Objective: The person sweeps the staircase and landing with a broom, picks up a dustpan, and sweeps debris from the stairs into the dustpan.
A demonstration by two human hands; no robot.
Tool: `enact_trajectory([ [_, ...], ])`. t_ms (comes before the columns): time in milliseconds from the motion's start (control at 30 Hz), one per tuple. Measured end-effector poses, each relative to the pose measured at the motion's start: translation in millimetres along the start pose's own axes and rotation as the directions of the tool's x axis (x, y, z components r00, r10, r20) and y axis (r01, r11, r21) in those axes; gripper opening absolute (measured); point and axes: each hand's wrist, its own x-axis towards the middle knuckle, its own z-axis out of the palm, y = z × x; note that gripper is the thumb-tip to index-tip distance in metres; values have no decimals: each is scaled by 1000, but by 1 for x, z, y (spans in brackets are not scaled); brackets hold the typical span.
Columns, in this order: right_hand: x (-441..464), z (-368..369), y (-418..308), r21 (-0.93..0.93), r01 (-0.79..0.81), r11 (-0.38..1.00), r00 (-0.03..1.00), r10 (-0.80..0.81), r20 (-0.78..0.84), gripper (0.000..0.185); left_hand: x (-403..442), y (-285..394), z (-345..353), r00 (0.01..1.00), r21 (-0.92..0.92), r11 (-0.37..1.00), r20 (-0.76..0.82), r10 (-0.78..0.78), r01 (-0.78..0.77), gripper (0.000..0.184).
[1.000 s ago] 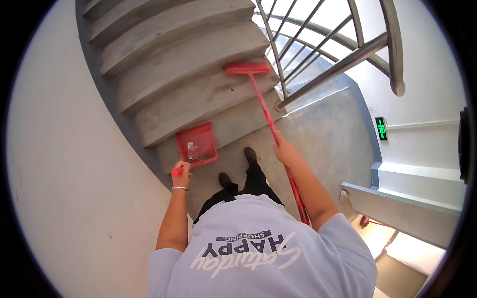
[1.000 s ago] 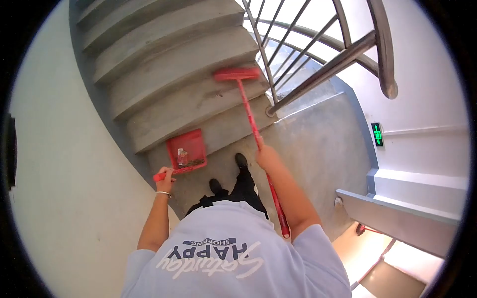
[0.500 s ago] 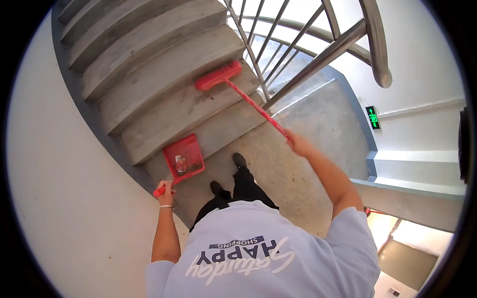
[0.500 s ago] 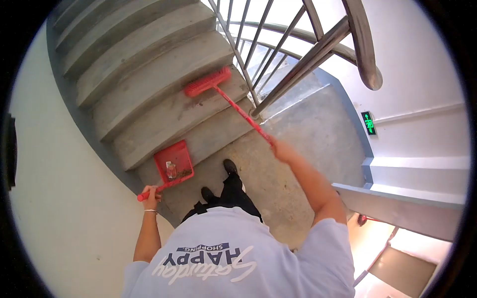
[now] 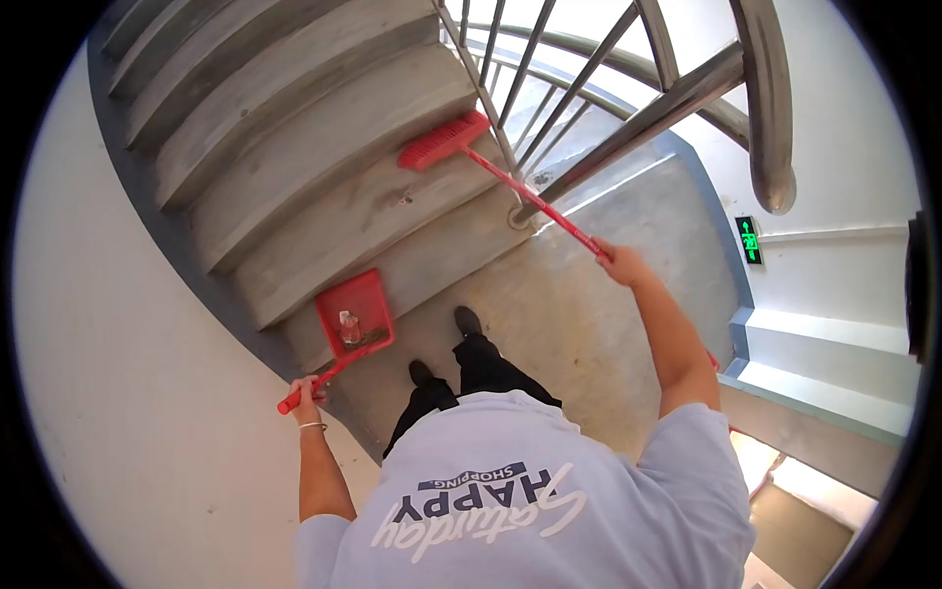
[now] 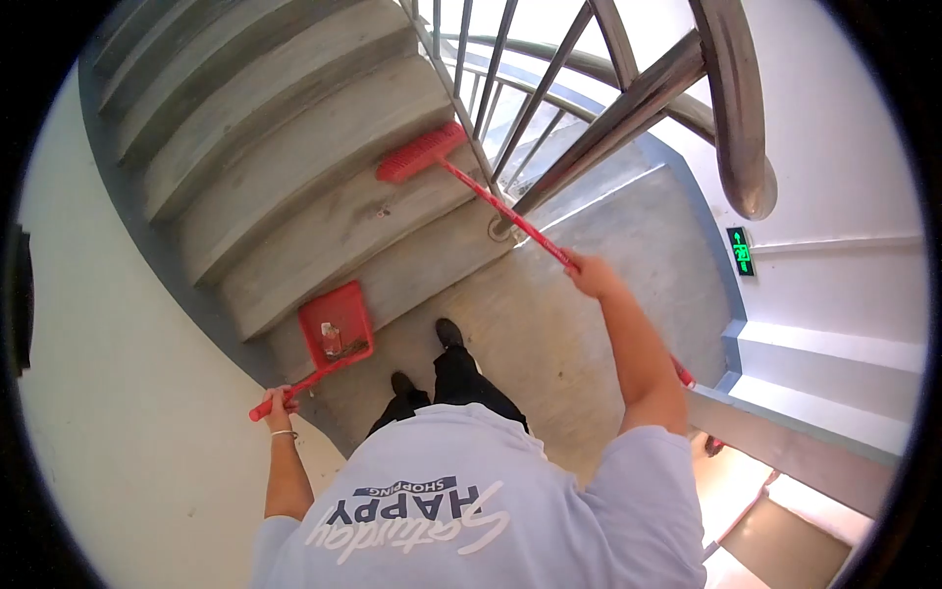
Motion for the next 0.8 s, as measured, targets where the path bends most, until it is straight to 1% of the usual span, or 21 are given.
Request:
enact_trajectory([
  [67, -13, 16, -7, 45, 21, 999, 999, -19, -41, 48, 0, -5, -2, 1000, 3, 1000, -7, 16, -16, 21],
  [100, -21, 16, -17, 43, 27, 999, 999, -25, -43, 48, -1, -6, -2, 1000, 11, 1000, -24, 7, -7, 21],
  [167, -41, 4, -37, 110, 52, 993, 999, -50, -16, 47, -3, -8, 1, 999, 14, 1000, -42, 0, 1, 21],
  [233, -51, -4, -40, 133, 77, 988, 997, -73, -35, 47, -5, -8, 5, 997, -57, 998, -79, 8, -12, 22],
  [267, -52, -6, -41, 159, 99, 982, 994, -92, -51, 48, -5, -8, 6, 997, -62, 998, -81, 7, -12, 22],
  [300, -46, -2, -39, 154, 100, 983, 994, -93, -51, 48, -4, -9, 4, 997, -83, 996, -75, 4, -10, 23],
  [367, -22, 10, -30, 102, 123, 987, 985, -108, -138, 49, -2, -10, 5, 998, -103, 995, -66, -4, -3, 24],
  [400, -14, 12, -29, 101, 119, 988, 985, -105, -135, 49, -1, -11, 6, 997, -96, 995, -75, 11, -18, 24],
  [467, -4, 13, -34, 33, 15, 999, 998, -13, -65, 50, -1, -12, 4, 996, -87, 996, -84, 23, -30, 24],
  [500, -9, 13, -36, 32, 18, 999, 998, -16, -67, 50, 1, -13, 3, 997, -78, 997, -72, -1, -5, 23],
  [533, -22, 11, -38, 9, 31, 999, 999, -30, -32, 50, 2, -12, 2, 998, -70, 997, -61, -26, 21, 23],
  [567, -37, 8, -39, -17, 43, 999, 999, -42, 3, 50, 1, -11, 2, 998, -74, 997, -62, -25, 21, 23],
  [600, -52, 3, -40, -21, 44, 999, 999, -44, -2, 50, -3, -8, 3, 999, -69, 998, -48, -5, 1, 22],
  [667, -80, -6, -42, 128, 133, 983, 991, -131, -26, 51, -6, -1, 7, 999, -70, 997, -32, 20, -23, 22],
  [700, -87, -6, -46, 123, 134, 983, 991, -131, -29, 51, -8, 1, 8, 999, -65, 998, -39, 20, -23, 22],
  [767, -97, -5, -52, 114, 83, 990, 996, -80, -35, 52, -7, -3, 6, 999, -64, 998, -45, 18, -20, 22],
  [800, -92, 4, -52, 112, 79, 991, 996, -76, -37, 52, -3, -8, 3, 999, -47, 998, -23, 33, -34, 21],
])
